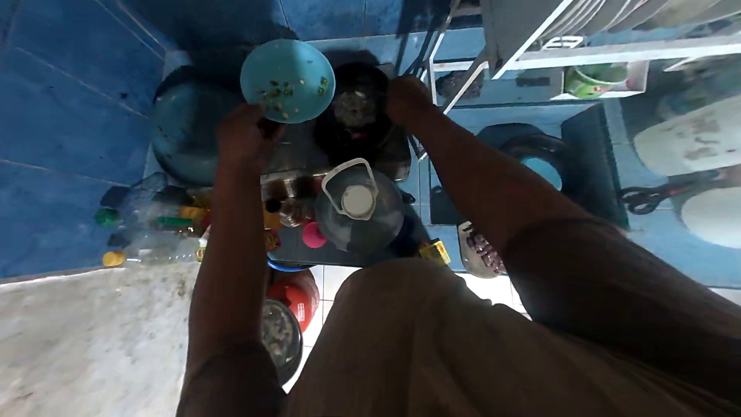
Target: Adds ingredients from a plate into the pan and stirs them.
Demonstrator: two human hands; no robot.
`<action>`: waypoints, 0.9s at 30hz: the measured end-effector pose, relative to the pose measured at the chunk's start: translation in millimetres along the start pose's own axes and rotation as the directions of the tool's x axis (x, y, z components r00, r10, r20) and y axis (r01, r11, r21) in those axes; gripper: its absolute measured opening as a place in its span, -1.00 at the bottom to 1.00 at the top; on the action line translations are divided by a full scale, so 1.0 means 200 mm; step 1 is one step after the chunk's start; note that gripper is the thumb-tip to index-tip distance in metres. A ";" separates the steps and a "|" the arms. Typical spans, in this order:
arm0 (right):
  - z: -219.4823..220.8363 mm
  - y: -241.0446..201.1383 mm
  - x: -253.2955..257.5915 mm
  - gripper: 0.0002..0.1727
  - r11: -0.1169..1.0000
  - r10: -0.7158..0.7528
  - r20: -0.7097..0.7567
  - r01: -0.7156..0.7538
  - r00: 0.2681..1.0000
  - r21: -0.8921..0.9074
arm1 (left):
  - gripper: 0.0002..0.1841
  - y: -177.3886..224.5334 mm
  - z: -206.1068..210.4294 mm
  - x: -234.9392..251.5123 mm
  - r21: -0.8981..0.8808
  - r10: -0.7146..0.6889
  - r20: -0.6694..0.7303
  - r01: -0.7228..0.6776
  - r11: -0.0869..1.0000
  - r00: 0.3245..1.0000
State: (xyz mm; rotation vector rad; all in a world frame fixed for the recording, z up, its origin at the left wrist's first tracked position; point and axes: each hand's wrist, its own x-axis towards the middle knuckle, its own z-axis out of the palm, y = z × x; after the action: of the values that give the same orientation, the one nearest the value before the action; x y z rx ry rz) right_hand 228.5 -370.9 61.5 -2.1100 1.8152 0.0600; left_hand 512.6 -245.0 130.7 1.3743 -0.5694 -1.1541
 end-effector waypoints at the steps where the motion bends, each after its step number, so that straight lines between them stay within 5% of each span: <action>1: 0.02 0.01 0.02 -0.55 1.000 0.005 -0.016 -0.004 1.000 0.028 | -0.75 0.00 0.00 0.01 0.001 -0.002 0.000 0.002 1.000 1.000; 5: 0.04 -0.03 0.08 -0.45 0.998 -0.065 -0.005 0.065 0.998 0.021 | -0.72 -0.02 0.03 0.05 0.019 -0.016 0.000 0.016 1.000 1.000; 11: 0.04 0.00 0.08 -0.60 0.999 -0.048 0.006 0.048 0.999 -0.009 | -0.70 -0.04 0.07 0.13 0.114 -0.033 0.019 0.030 0.993 0.999; 19: -0.02 0.22 -0.12 -0.69 0.946 0.057 -0.235 0.023 0.970 0.324 | -0.64 -0.07 0.28 0.35 0.406 -0.012 0.034 -0.003 0.914 0.999; 22: -0.05 0.21 -0.15 -0.70 0.917 0.025 -0.319 0.105 0.947 0.385 | -0.57 -0.11 0.37 0.44 0.627 0.041 0.051 -0.065 0.776 0.998; 27: -0.14 0.14 -0.06 -0.73 0.911 -0.052 -0.346 0.187 0.937 0.369 | -0.63 -0.15 0.50 0.51 0.900 0.190 0.180 -0.240 0.365 0.965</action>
State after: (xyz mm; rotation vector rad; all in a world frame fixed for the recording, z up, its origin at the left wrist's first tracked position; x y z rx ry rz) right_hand 193.5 -371.9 83.9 -2.0109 1.6777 -0.6779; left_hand 455.9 -374.2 89.7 2.1197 -1.5577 -0.5851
